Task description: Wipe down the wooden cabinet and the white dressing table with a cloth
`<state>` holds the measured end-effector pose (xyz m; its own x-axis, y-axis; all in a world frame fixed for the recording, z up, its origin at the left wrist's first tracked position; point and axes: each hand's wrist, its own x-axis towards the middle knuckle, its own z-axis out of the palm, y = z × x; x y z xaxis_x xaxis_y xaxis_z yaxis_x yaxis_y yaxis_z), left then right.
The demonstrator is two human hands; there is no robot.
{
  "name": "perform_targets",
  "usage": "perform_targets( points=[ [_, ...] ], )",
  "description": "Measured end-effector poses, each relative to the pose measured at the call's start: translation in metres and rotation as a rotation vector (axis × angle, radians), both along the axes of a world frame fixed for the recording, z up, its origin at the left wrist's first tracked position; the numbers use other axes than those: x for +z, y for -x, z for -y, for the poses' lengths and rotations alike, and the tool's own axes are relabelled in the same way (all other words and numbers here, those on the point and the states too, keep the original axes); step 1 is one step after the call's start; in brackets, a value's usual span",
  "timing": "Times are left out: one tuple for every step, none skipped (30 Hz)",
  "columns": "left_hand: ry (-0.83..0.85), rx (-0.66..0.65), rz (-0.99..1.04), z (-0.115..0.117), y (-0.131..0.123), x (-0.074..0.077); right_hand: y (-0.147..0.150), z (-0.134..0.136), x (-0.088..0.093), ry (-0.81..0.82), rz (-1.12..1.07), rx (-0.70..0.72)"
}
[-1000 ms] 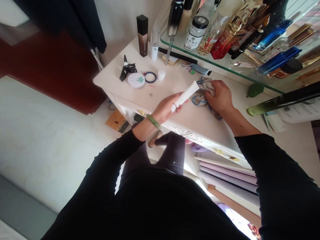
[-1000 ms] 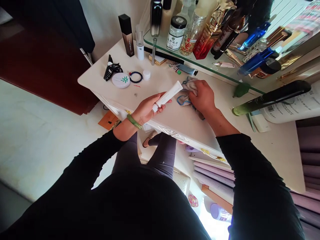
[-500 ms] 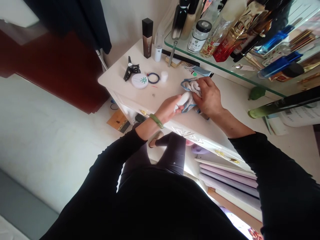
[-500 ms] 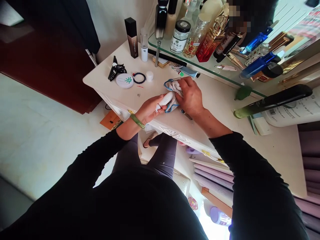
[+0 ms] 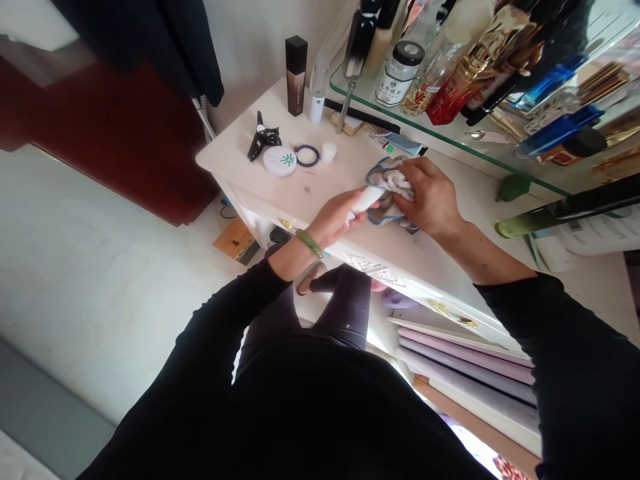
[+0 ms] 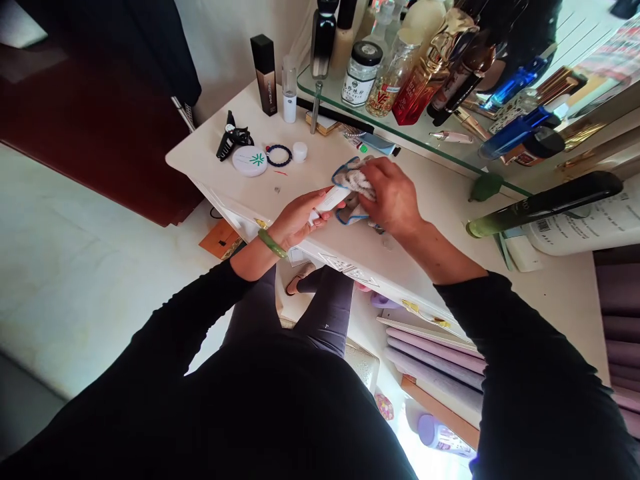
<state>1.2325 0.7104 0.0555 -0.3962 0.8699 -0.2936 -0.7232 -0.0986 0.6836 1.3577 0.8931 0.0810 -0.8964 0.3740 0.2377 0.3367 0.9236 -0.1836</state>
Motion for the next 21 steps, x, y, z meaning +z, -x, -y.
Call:
perform_targets(
  points=[
    [-0.005, -0.003, -0.004, 0.0, 0.0, 0.0, -0.001, 0.002, 0.0, 0.001, 0.004, -0.036],
    [-0.009, -0.002, -0.008, -0.001, -0.001, 0.0, -0.001, 0.005, 0.001, 0.003, -0.001, -0.066],
    [-0.009, 0.0, -0.013, -0.001, -0.001, 0.0, -0.001, 0.007, 0.001, 0.006, -0.007, -0.073],
    [-0.006, 0.001, -0.02, -0.001, -0.001, 0.0, 0.0, 0.009, 0.001, 0.01, -0.012, -0.055],
    [-0.001, 0.003, -0.025, -0.001, -0.001, -0.001, 0.001, 0.009, 0.001, 0.012, -0.014, -0.021],
    [0.002, 0.002, -0.03, -0.001, -0.001, -0.001, 0.002, 0.008, 0.002, 0.008, -0.006, 0.011],
    [0.003, -0.001, -0.035, -0.001, 0.0, -0.002, 0.003, 0.004, 0.004, -0.001, 0.009, 0.021],
    [0.002, -0.007, -0.04, -0.001, 0.0, -0.003, 0.003, -0.002, 0.007, -0.013, 0.029, -0.004],
    [-0.003, -0.014, -0.045, -0.001, 0.001, -0.004, 0.003, -0.008, 0.011, -0.024, 0.041, -0.061],
    [-0.008, -0.016, -0.048, -0.001, 0.002, -0.005, 0.001, -0.015, 0.016, -0.029, 0.039, -0.132],
    [-0.01, -0.018, -0.049, -0.002, 0.002, -0.006, -0.001, -0.019, 0.021, -0.031, 0.015, -0.199],
    [-0.009, -0.023, -0.048, -0.003, 0.003, -0.007, -0.003, -0.02, 0.025, -0.03, -0.028, -0.241],
    [-0.006, -0.028, -0.046, -0.004, 0.003, -0.008, -0.006, -0.018, 0.029, -0.027, -0.074, -0.236],
    [0.001, -0.032, -0.046, -0.005, 0.003, -0.009, -0.009, -0.011, 0.031, -0.028, -0.107, -0.178],
    [0.016, -0.026, -0.051, -0.007, 0.002, -0.009, -0.011, -0.002, 0.031, -0.036, -0.111, -0.074],
    [0.033, -0.004, -0.061, -0.008, 0.001, -0.009, -0.012, 0.009, 0.029, -0.048, -0.083, 0.053],
    [0.048, 0.03, -0.075, -0.009, 0.0, -0.009, -0.012, 0.02, 0.025, -0.059, -0.036, 0.178],
    [0.057, 0.068, -0.09, -0.009, -0.002, -0.009, -0.01, 0.028, 0.02, -0.069, 0.015, 0.283],
    [0.053, 0.092, -0.106, -0.009, -0.003, -0.01, -0.007, 0.032, 0.015, -0.072, 0.056, 0.356],
    [0.035, 0.095, -0.127, -0.008, -0.004, -0.01, -0.004, 0.032, 0.01, -0.065, 0.081, 0.394],
    [0.01, 0.076, -0.151, -0.007, -0.005, -0.011, 0.0, 0.028, 0.006, -0.048, 0.091, 0.408]
  ],
)
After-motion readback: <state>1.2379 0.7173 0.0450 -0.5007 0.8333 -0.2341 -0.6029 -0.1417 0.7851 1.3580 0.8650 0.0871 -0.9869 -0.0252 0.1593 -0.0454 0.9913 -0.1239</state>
